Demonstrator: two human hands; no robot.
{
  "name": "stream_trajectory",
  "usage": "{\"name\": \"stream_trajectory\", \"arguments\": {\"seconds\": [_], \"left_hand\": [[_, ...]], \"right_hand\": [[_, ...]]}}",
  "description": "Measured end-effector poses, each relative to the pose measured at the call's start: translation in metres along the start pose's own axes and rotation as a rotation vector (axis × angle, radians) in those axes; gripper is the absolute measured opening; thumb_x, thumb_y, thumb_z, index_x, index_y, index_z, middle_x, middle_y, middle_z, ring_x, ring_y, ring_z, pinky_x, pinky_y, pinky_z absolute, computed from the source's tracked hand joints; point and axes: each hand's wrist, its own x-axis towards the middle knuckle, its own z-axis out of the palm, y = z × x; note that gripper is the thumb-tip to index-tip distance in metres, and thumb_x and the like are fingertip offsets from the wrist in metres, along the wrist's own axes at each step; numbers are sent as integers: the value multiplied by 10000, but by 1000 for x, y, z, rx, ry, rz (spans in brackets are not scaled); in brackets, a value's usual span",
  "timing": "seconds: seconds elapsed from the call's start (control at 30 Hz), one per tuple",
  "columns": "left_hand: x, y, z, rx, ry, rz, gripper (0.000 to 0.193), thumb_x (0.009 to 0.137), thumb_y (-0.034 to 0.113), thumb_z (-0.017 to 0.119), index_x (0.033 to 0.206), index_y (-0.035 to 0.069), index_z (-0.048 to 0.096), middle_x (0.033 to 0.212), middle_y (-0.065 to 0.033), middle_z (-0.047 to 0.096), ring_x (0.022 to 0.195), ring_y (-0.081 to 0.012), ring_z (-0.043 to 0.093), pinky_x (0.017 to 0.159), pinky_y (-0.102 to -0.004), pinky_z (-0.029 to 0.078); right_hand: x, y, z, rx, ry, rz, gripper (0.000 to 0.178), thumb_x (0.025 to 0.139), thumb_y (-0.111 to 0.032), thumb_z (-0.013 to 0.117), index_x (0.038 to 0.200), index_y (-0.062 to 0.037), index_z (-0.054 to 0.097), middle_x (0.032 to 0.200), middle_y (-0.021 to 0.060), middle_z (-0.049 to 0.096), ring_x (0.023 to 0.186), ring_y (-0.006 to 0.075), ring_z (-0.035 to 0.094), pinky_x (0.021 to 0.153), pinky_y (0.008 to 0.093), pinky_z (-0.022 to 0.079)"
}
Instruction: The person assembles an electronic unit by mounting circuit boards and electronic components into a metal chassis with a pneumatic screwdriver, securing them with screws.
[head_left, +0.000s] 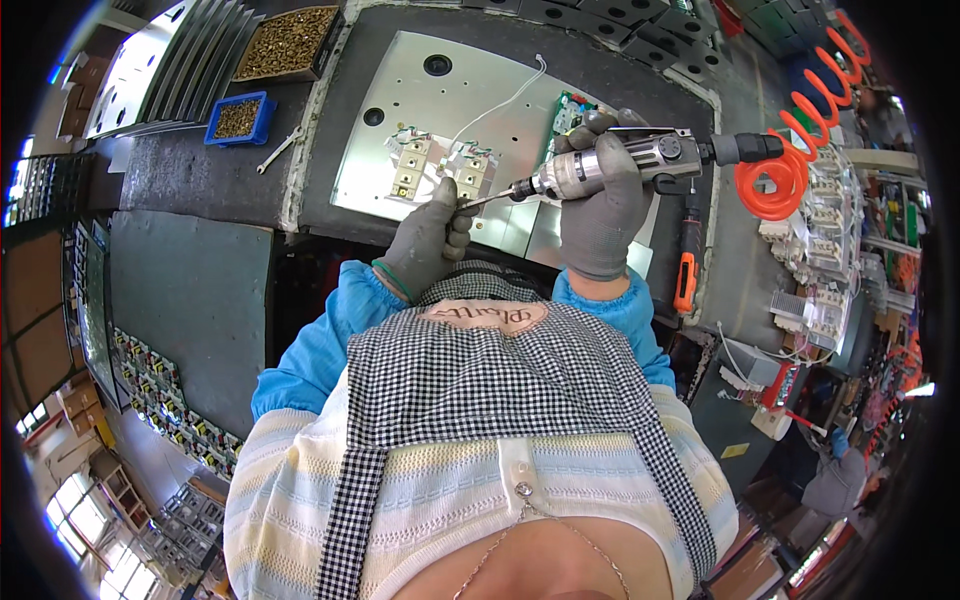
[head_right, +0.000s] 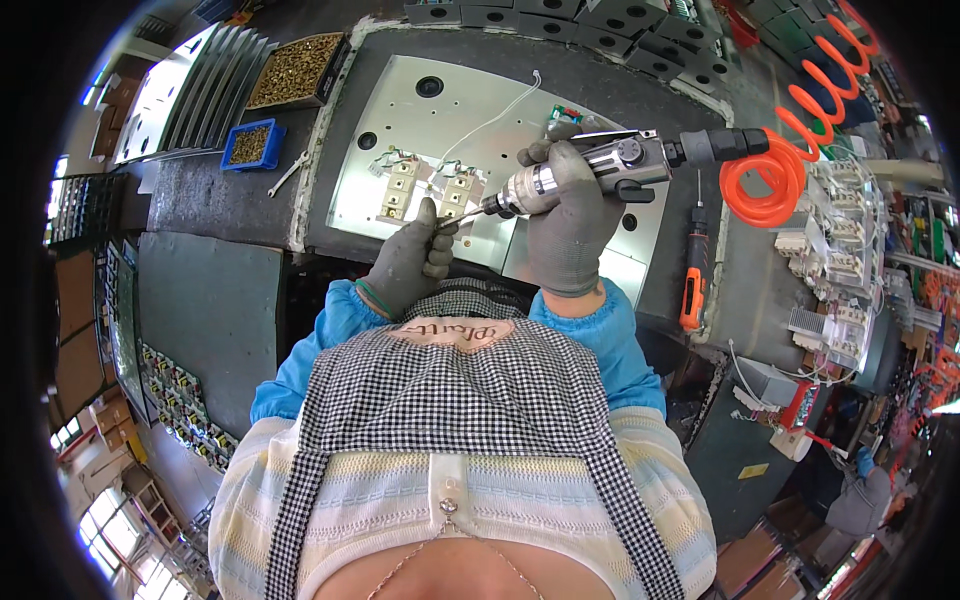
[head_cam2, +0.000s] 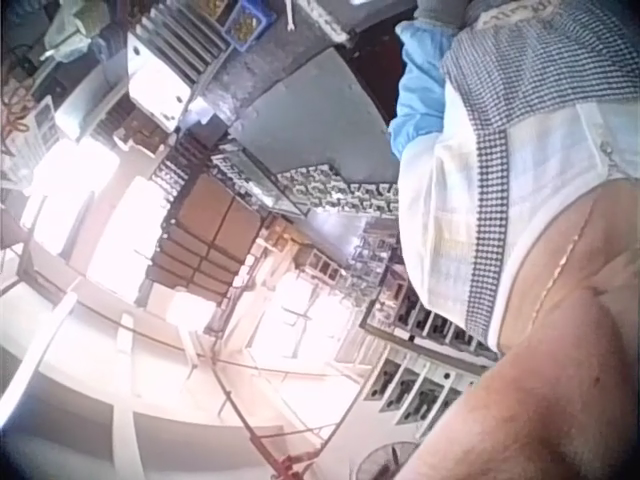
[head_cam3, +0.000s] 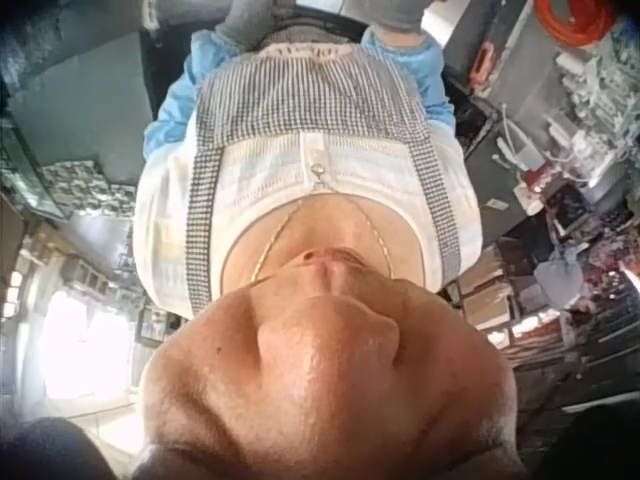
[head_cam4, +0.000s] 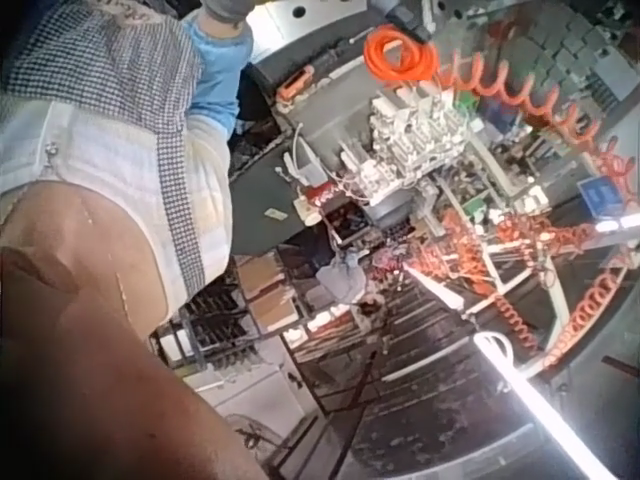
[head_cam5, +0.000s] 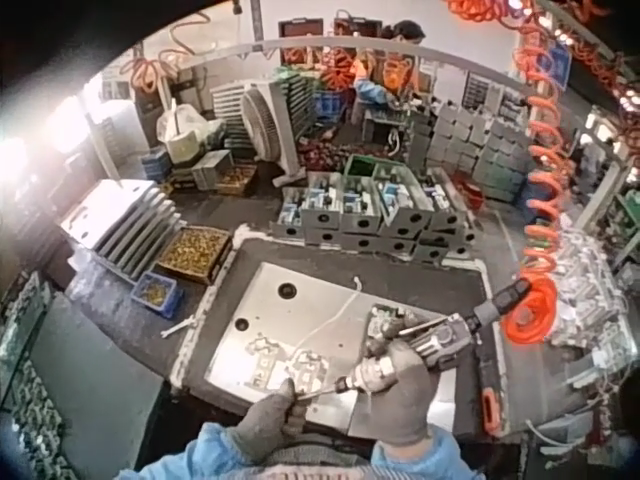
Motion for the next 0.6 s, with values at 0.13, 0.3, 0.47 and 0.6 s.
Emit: {"name": "stream_trajectory", "arguments": {"seconds": [0.13,0.3,0.47,0.6], "left_hand": [[7,8,-2,-312,-151,-123,474,1062,534,457,1102,77,575,884,9,540,658,-47,429,534,-176,392],[7,25,-1,-227,-204,-140,468,1082,464,468,1234,27,540,951,-23,547,757,-71,489,632,-179,451],[-1,36,-2,-131,-242,-245,499,1058,140,462,1477,-115,368,1246,-168,567,957,-156,577,851,-270,544],[7,40,-18,-65,-321,-222,531,1022,79,460,1503,-110,341,1271,-178,572,959,-148,588,851,-267,553]], "right_hand": [[4,4,5,-15,7,-55,374,900,-89,609,1267,-51,556,1078,115,662,907,203,661,842,402,568],[13,9,5,-56,-10,-134,390,902,-72,599,1285,-36,534,1088,118,662,904,204,661,830,399,576],[38,28,-6,-248,22,-340,416,879,-4,623,1283,-22,526,1076,121,674,879,209,678,795,389,586],[37,41,-1,-244,3,-240,445,868,17,671,1288,-28,536,1083,126,686,885,202,682,802,369,581]]}}
